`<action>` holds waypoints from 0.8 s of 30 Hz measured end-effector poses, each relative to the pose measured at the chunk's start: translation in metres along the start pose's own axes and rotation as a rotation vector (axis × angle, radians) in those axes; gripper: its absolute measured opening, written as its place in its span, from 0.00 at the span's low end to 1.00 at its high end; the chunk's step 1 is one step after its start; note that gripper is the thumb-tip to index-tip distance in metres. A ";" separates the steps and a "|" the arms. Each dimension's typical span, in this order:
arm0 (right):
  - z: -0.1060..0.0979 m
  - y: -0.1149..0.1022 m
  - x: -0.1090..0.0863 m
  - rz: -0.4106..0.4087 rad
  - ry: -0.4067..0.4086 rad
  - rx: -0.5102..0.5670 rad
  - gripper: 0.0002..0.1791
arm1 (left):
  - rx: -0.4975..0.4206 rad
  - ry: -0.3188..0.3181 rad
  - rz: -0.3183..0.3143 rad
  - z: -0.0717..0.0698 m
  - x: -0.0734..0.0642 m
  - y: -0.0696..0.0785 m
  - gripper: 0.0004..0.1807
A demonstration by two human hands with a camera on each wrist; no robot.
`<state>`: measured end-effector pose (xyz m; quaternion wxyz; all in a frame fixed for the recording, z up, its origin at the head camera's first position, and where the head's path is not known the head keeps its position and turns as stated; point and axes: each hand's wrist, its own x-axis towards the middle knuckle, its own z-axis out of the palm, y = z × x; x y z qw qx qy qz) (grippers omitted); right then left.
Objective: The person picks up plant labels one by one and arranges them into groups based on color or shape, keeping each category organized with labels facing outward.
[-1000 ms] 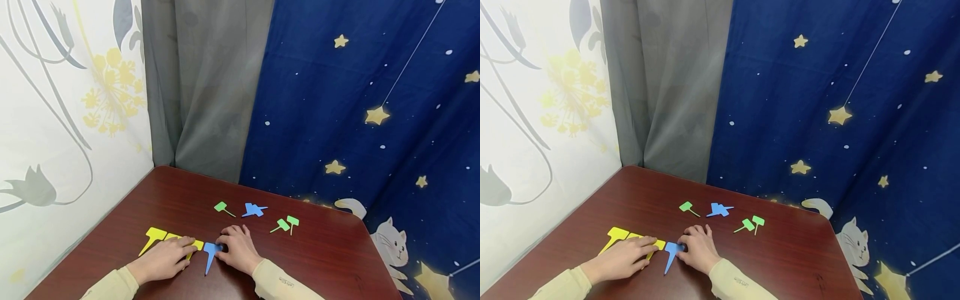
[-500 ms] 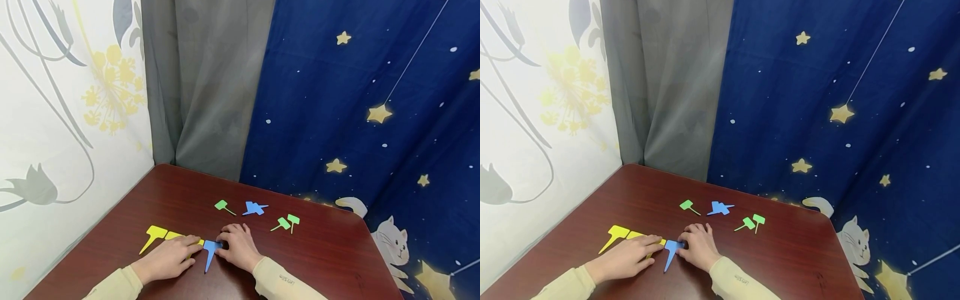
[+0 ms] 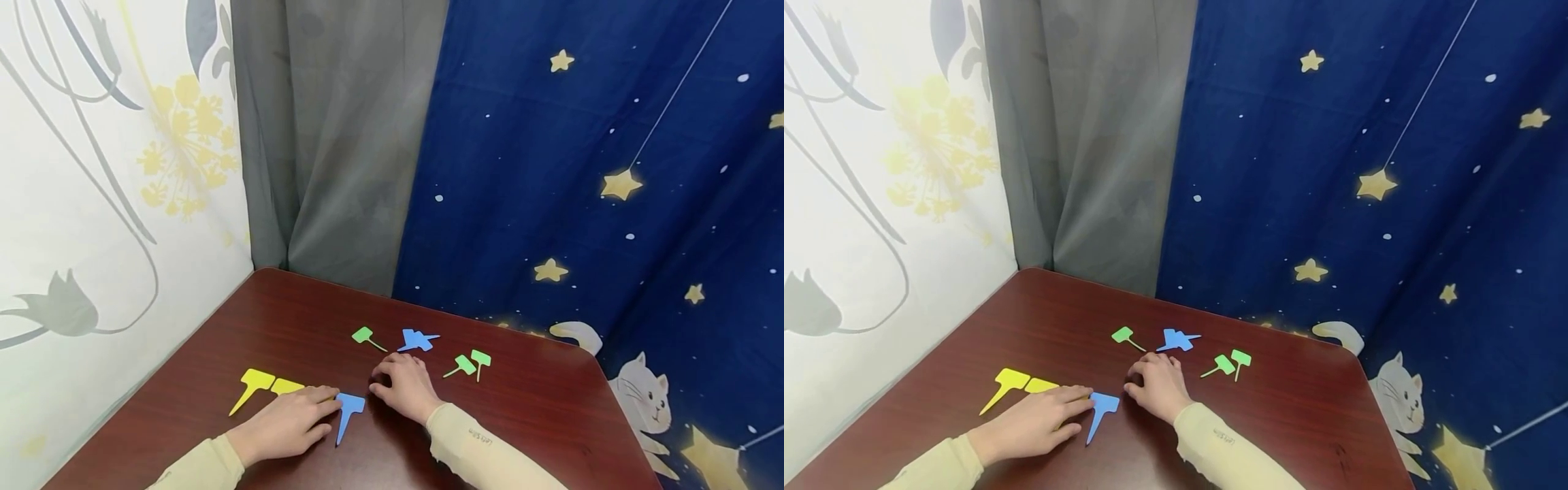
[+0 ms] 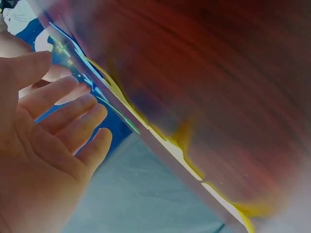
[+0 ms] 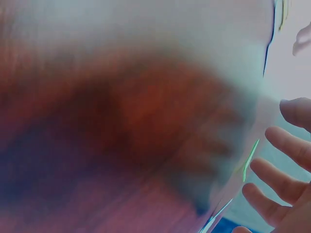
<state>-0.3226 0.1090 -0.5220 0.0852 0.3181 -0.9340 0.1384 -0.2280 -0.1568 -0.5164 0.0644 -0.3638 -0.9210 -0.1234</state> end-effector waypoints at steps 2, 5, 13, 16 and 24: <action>-0.003 0.006 0.001 0.021 0.011 0.018 0.10 | -0.001 0.003 0.006 0.001 0.003 0.002 0.22; -0.006 0.017 0.003 0.055 0.022 0.045 0.09 | 0.008 0.023 0.019 0.003 0.008 0.005 0.21; -0.014 0.047 0.012 0.195 0.049 0.107 0.09 | 0.003 -0.012 -0.005 0.006 0.017 0.012 0.23; -0.016 0.056 0.016 0.252 0.067 0.111 0.10 | 0.016 -0.023 -0.002 0.007 0.019 0.012 0.23; -0.016 0.072 0.033 0.426 0.128 0.061 0.12 | 0.004 -0.062 -0.002 0.013 0.023 0.011 0.24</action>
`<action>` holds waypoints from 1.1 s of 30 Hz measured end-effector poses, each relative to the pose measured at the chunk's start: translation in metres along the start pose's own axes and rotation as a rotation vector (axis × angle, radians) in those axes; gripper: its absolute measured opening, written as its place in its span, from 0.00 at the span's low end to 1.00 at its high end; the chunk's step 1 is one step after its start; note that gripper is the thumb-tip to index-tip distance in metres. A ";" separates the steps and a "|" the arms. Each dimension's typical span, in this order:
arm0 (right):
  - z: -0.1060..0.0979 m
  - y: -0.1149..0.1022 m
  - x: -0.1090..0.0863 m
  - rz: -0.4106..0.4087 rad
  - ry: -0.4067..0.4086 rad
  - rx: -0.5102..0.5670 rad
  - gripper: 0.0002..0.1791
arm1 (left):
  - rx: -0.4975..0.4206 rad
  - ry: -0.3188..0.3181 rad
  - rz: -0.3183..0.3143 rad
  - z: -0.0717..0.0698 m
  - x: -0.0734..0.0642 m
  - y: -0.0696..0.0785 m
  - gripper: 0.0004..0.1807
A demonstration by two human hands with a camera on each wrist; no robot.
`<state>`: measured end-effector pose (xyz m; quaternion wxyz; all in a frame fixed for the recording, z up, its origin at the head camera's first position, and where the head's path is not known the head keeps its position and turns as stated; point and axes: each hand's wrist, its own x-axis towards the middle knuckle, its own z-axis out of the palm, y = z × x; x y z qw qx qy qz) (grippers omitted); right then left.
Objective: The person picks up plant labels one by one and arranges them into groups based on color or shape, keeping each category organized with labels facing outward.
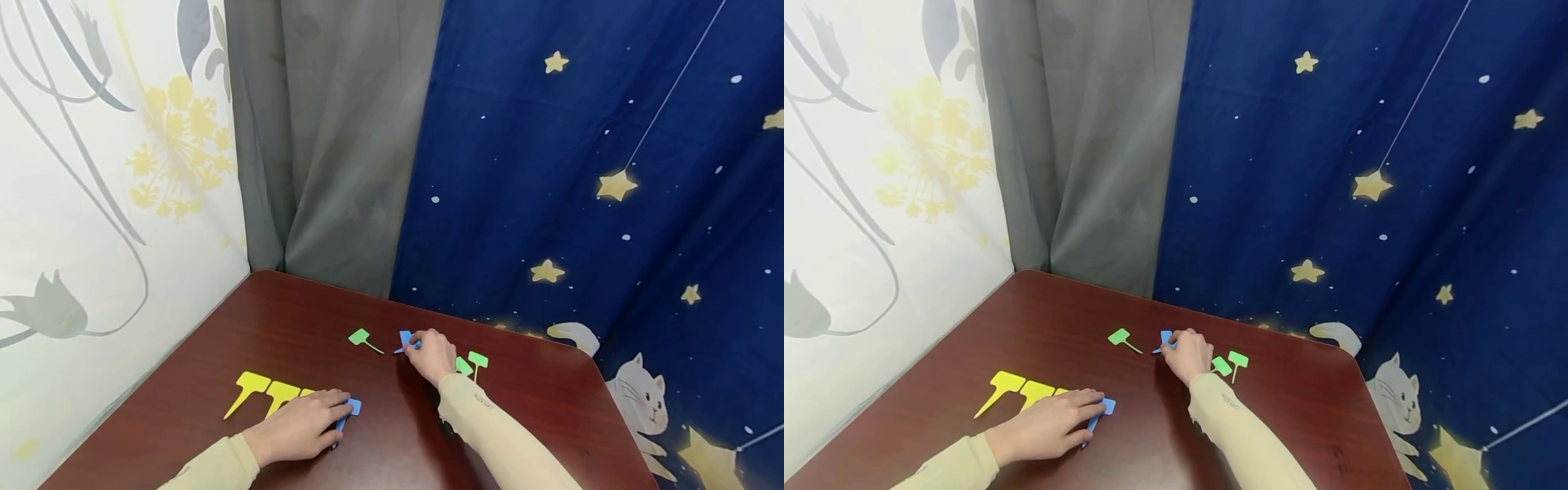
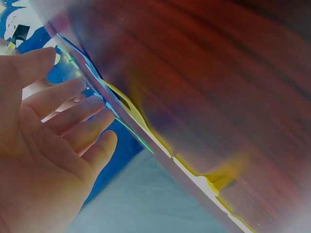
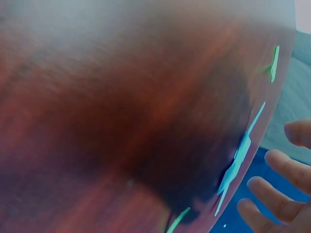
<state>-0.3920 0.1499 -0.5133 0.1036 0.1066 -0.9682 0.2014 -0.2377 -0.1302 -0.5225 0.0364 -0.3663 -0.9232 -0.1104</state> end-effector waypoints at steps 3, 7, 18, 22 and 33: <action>0.001 -0.002 0.008 0.041 -0.014 -0.007 0.17 | -0.012 -0.015 -0.003 0.001 0.000 -0.001 0.26; 0.003 -0.006 0.015 0.101 -0.051 -0.013 0.23 | -0.014 -0.030 -0.011 0.001 -0.001 -0.001 0.27; 0.015 -0.012 0.016 0.191 -0.059 -0.043 0.40 | -0.013 -0.023 -0.008 -0.001 0.001 -0.001 0.28; 0.019 -0.008 0.015 0.197 -0.045 -0.040 0.43 | -0.006 -0.013 -0.009 0.000 0.002 -0.001 0.27; 0.029 0.000 0.014 0.180 -0.040 -0.082 0.45 | -0.018 -0.033 -0.002 0.002 0.001 -0.002 0.28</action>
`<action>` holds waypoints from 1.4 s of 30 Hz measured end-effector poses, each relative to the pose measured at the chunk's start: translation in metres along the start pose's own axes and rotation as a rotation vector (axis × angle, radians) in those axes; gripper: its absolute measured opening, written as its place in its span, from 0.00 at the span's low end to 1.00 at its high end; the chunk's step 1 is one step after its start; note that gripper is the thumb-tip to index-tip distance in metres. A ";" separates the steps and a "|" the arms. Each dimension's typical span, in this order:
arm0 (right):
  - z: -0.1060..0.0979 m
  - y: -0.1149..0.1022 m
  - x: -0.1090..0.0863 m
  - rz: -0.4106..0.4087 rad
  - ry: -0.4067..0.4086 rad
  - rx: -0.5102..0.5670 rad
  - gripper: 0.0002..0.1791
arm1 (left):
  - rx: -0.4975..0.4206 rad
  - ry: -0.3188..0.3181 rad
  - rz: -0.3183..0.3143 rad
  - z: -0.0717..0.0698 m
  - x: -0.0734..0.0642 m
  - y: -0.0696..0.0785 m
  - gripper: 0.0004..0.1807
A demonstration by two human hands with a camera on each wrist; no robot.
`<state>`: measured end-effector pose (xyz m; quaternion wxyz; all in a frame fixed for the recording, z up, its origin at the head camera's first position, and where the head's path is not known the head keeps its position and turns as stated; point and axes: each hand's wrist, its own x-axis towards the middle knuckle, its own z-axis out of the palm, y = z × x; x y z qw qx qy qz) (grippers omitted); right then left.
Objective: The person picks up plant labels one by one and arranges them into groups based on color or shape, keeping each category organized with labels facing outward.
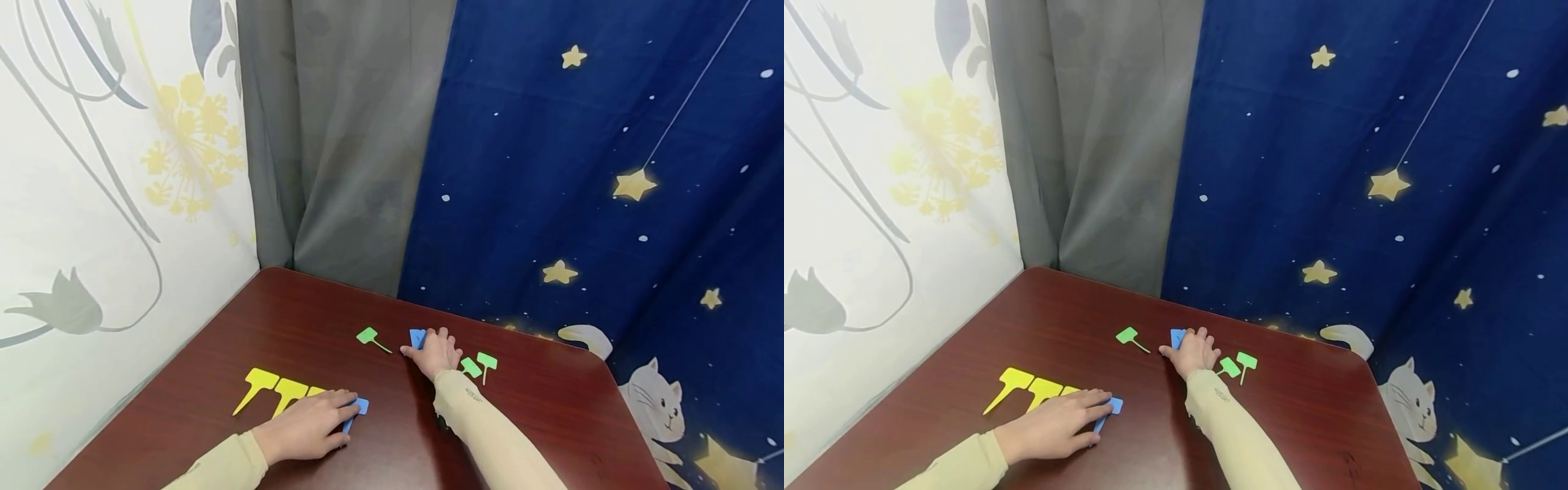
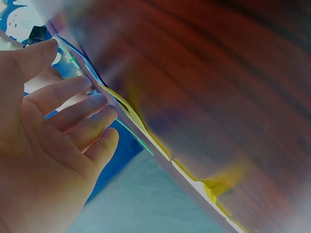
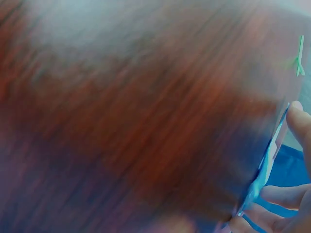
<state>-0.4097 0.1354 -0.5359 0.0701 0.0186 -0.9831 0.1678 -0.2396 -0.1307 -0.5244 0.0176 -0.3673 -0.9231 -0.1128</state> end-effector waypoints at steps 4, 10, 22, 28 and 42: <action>0.001 0.003 -0.001 -0.017 0.020 -0.019 0.45 | -0.002 -0.015 -0.004 0.000 0.002 0.001 0.29; 0.001 0.004 -0.001 -0.038 0.056 0.011 0.45 | 0.004 -0.022 -0.001 0.001 0.003 0.002 0.29; 0.000 0.003 -0.005 -0.107 0.059 0.179 0.38 | 0.020 0.001 -0.002 0.002 0.000 0.002 0.28; -0.002 0.003 -0.005 -0.161 0.050 0.213 0.29 | 0.026 0.012 -0.001 0.003 -0.001 0.001 0.28; -0.013 0.008 -0.011 -0.181 -0.050 0.311 0.29 | 0.018 -0.014 -0.006 0.003 0.000 0.001 0.28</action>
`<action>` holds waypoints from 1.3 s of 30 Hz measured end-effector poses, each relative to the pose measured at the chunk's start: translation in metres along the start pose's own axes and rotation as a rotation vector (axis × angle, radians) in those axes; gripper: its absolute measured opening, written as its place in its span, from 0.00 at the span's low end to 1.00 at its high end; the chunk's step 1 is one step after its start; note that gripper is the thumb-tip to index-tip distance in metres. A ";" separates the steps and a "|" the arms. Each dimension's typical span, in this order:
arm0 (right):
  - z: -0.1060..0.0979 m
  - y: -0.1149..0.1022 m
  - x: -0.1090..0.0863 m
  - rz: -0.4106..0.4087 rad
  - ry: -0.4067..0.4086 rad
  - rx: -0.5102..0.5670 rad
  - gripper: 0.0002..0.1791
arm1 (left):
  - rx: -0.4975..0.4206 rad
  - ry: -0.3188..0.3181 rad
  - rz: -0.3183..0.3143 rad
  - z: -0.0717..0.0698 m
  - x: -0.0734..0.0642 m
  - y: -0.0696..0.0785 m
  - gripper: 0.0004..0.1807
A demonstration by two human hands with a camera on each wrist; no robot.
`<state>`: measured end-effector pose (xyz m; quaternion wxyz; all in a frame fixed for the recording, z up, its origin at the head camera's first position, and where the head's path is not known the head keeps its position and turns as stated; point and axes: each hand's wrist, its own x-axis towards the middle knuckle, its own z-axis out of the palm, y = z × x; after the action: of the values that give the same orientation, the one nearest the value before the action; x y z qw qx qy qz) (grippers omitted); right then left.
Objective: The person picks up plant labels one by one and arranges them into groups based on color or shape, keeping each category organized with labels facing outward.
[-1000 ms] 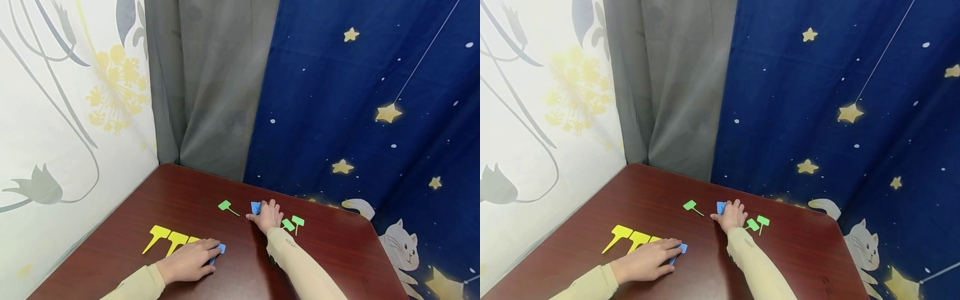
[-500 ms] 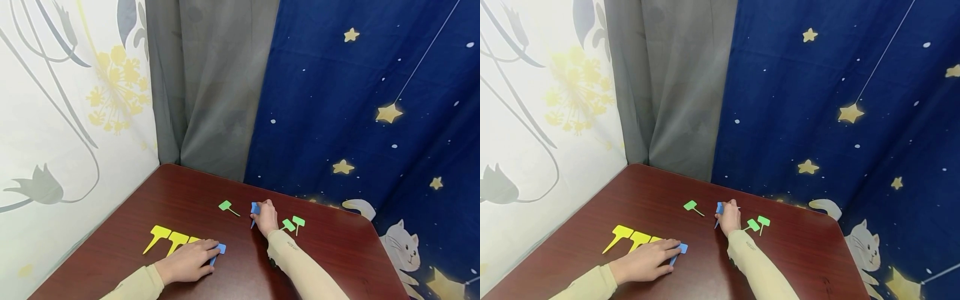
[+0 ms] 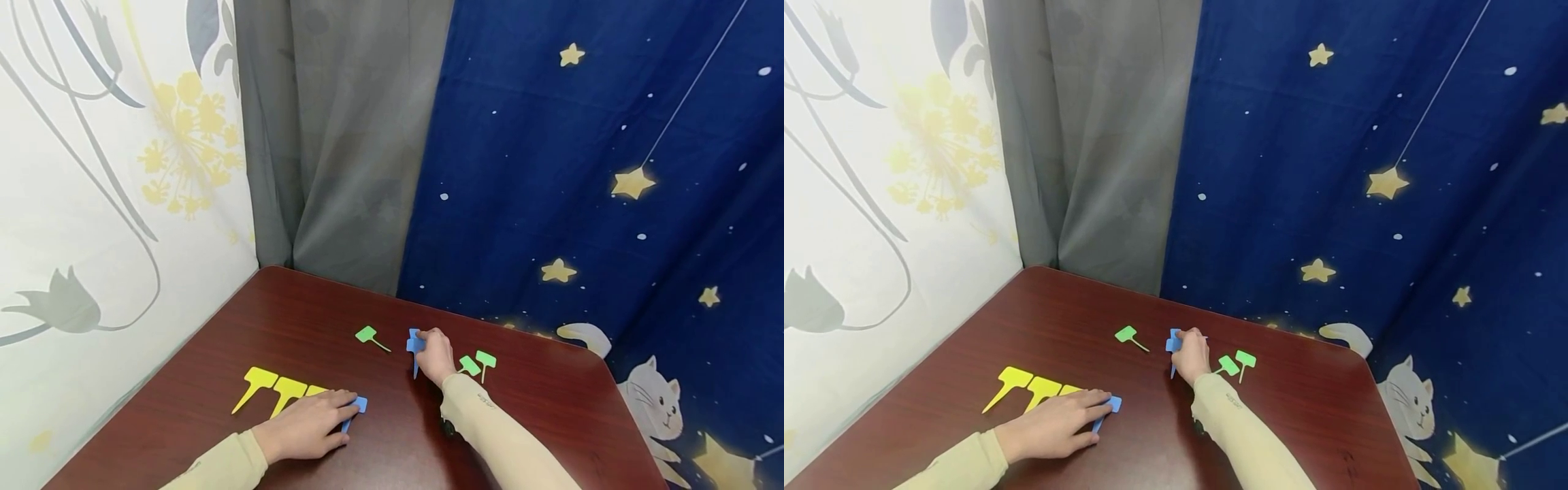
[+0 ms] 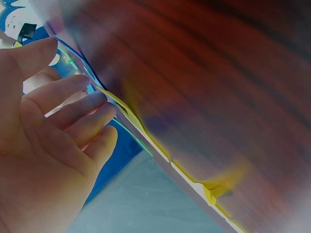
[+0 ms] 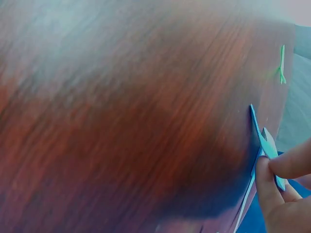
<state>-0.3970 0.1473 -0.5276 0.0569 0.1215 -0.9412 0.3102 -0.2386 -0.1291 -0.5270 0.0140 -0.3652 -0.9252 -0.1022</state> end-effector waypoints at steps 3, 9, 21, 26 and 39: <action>-0.004 0.000 -0.001 -0.019 -0.017 -0.015 0.29 | 0.002 -0.003 -0.002 -0.001 0.001 0.000 0.29; -0.011 0.007 -0.002 -0.116 -0.074 -0.153 0.26 | 0.000 -0.009 -0.006 -0.001 0.001 0.001 0.29; -0.018 0.015 -0.005 -0.194 -0.102 -0.277 0.21 | -0.004 0.006 0.006 0.000 0.002 0.002 0.28; -0.020 0.017 -0.007 -0.197 -0.073 -0.312 0.20 | 0.006 0.011 0.008 0.000 0.003 0.002 0.28; -0.028 0.013 -0.023 -0.302 -0.030 -0.344 0.19 | -0.008 0.002 -0.004 -0.001 0.003 0.002 0.27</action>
<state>-0.3771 0.1780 -0.5170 0.1086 0.2543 -0.9520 0.1312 -0.2401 -0.1258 -0.5258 0.0133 -0.3633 -0.9255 -0.1064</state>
